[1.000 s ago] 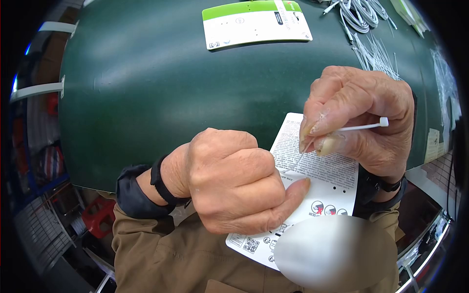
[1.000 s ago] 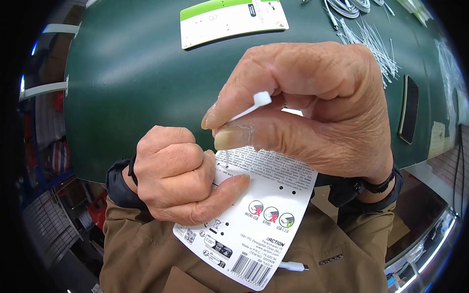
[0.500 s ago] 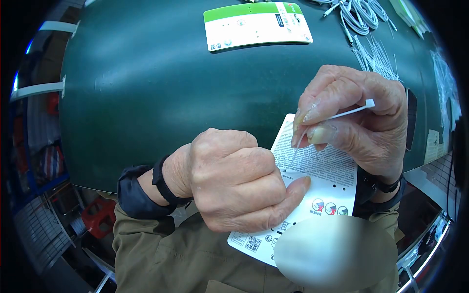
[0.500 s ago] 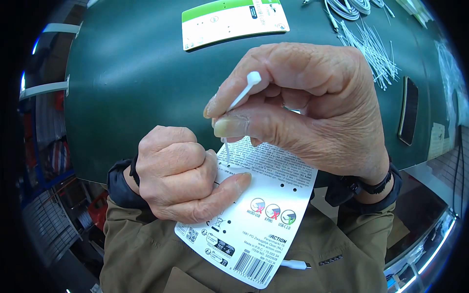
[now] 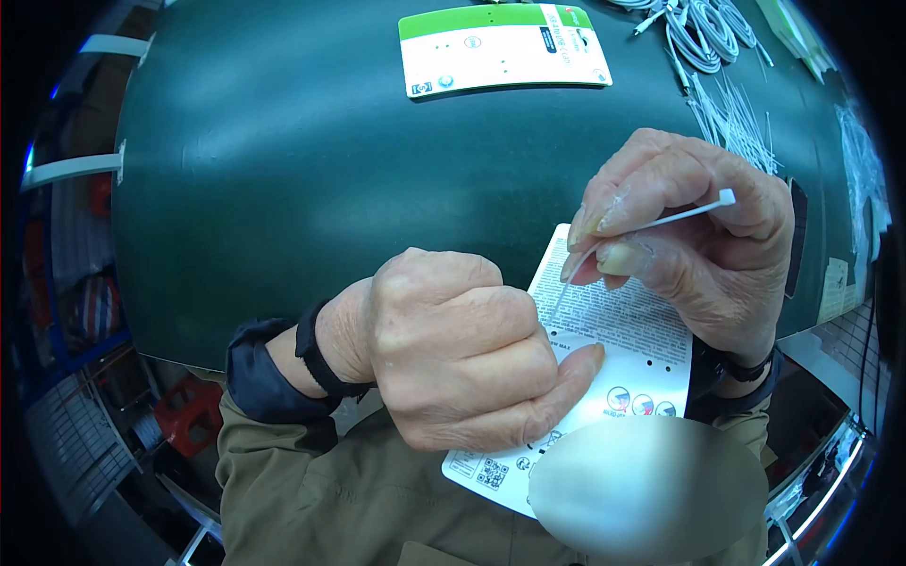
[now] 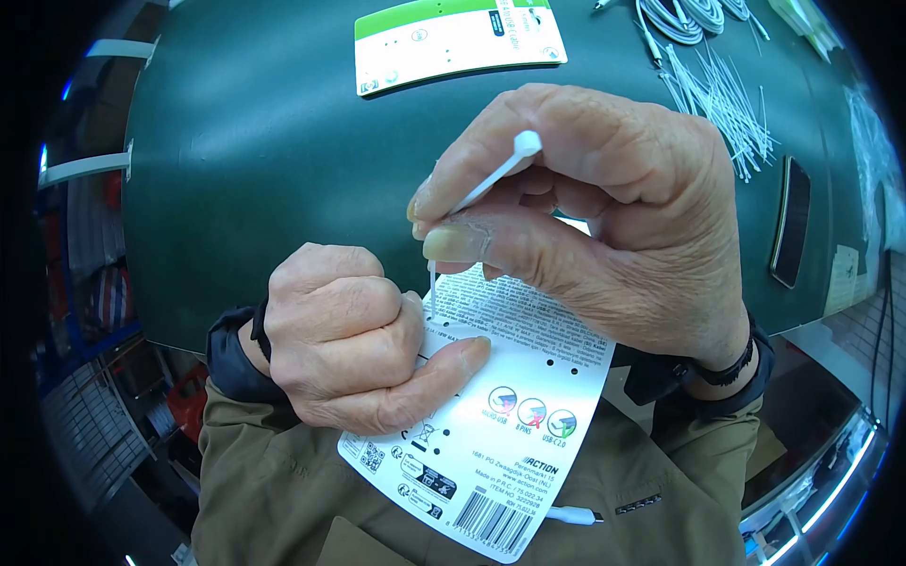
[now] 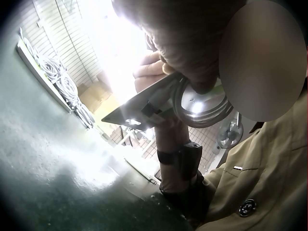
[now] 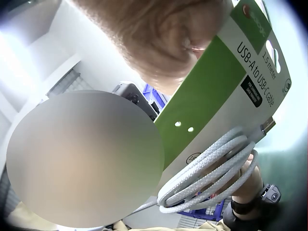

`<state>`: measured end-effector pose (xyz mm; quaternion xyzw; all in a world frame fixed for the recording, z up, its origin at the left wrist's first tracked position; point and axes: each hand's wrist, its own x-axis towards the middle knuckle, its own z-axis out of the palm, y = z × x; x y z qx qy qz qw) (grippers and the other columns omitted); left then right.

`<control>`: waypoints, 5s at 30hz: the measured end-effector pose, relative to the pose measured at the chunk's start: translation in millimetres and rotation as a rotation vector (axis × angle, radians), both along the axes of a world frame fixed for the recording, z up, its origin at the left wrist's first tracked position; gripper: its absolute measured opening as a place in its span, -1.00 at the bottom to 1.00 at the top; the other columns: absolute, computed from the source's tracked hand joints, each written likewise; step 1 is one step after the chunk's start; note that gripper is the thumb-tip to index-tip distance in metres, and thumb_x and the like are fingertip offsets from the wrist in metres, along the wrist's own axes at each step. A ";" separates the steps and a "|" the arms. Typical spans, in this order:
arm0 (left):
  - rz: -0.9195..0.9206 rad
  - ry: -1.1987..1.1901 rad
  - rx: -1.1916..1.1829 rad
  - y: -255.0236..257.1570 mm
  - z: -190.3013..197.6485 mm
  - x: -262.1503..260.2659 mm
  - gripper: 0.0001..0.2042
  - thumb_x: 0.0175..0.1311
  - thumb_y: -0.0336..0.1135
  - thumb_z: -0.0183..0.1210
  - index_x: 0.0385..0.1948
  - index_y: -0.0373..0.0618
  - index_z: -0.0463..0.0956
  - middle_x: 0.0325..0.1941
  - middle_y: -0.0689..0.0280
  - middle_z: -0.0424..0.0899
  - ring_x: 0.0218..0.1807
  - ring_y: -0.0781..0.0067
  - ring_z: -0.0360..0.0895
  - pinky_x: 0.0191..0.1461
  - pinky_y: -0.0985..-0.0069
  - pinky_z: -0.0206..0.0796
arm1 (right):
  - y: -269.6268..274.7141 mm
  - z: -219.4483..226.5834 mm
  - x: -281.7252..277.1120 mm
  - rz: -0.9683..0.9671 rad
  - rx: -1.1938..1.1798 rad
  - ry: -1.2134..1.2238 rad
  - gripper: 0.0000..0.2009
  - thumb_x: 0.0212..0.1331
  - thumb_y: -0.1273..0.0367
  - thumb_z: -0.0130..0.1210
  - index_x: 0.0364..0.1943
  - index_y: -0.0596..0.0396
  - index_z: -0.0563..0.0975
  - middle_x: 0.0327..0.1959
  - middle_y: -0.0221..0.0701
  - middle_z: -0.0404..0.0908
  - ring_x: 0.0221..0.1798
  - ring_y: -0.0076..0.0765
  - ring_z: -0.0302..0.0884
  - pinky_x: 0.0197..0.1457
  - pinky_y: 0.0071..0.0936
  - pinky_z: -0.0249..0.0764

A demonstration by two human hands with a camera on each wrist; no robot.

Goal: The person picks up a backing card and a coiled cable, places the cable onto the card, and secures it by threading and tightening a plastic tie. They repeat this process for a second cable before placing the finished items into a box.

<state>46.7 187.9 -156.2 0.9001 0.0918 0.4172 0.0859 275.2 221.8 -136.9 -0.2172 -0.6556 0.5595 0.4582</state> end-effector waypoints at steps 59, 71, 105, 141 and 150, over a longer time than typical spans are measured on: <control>0.184 -0.176 -0.338 16.6 -6.4 10.8 -0.68 0.09 -0.40 0.51 -0.09 -0.24 0.75 -0.32 0.24 0.73 -0.43 0.31 0.67 -0.40 0.46 0.49 | 27.6 16.2 20.1 -0.220 -0.154 -0.147 -0.64 0.33 0.55 0.30 0.19 0.20 0.61 -0.11 -0.33 0.76 -0.11 -0.55 0.71 0.00 -0.59 0.64; 0.308 -1.121 -1.265 40.7 -12.7 33.5 -0.82 0.51 -0.30 0.28 0.02 -0.02 0.54 -0.25 0.47 0.66 -0.40 0.73 0.54 -0.50 0.67 0.25 | 11.2 4.5 -0.7 -0.447 0.713 -0.336 -0.69 -0.01 0.56 0.49 -0.15 0.08 0.69 -0.26 -0.38 0.69 -0.28 -0.36 0.63 -0.22 -0.44 0.59; 0.503 -0.981 -1.097 51.0 -29.3 32.6 -0.81 0.43 -0.42 0.32 -0.01 -0.20 0.59 -0.26 0.38 0.71 -0.46 0.72 0.55 -0.54 0.67 0.29 | 15.2 -31.2 -23.7 -0.538 0.337 -0.408 -0.88 0.09 0.57 0.42 -0.31 0.18 0.70 -0.38 -0.32 0.74 -0.41 -0.40 0.69 -0.32 -0.49 0.59; 0.434 -1.237 -1.110 58.0 -33.2 32.3 -0.75 0.45 -0.49 0.27 0.10 -0.27 0.54 -0.06 0.30 0.72 -0.13 0.56 0.68 -0.13 0.55 0.56 | 4.0 -33.3 -49.5 -0.651 0.924 -0.675 -0.52 -0.14 0.54 0.47 -0.01 0.01 0.65 -0.08 -0.35 0.60 -0.07 -0.09 0.54 -0.04 -0.16 0.53; 0.318 -1.305 -1.155 55.5 -46.5 39.1 -0.72 0.45 -0.52 0.24 0.14 -0.28 0.55 -0.03 0.28 0.72 -0.10 0.53 0.69 -0.06 0.52 0.57 | 10.3 -42.1 -56.2 -0.522 1.085 -0.590 -0.69 -0.05 0.55 0.33 -0.14 0.00 0.68 -0.22 -0.45 0.65 -0.20 -0.25 0.59 -0.18 -0.24 0.57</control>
